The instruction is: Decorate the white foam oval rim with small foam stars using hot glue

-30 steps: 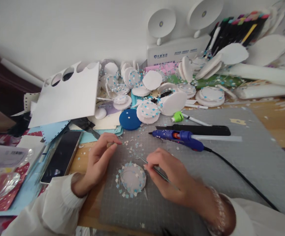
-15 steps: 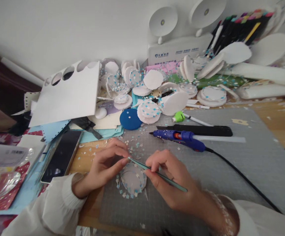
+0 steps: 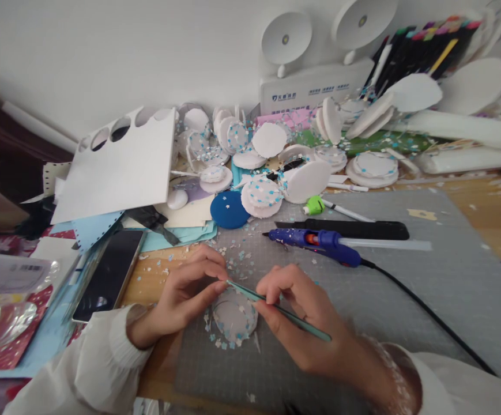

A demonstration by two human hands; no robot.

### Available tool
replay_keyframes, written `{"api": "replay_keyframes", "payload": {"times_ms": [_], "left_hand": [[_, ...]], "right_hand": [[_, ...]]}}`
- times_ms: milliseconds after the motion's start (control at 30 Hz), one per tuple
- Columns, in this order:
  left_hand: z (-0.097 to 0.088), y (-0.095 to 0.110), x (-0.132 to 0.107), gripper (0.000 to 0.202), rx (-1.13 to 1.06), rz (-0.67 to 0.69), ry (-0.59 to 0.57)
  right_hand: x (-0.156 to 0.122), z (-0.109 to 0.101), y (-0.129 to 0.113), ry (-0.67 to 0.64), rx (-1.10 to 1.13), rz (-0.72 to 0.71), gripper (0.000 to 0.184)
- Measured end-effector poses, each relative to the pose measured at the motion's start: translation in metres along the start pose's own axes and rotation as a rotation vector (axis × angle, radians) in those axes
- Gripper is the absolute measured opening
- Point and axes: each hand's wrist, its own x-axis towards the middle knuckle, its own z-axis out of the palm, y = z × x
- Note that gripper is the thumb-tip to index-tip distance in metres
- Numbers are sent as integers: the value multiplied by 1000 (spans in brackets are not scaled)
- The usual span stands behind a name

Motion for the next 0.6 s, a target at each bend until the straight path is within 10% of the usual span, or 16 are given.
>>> {"api": "replay_keyframes", "payload": {"times_ms": [600], "left_hand": [[0, 0, 1, 10, -23, -23, 55]], "right_hand": [[5, -6, -3, 107, -163, -175, 26]]}}
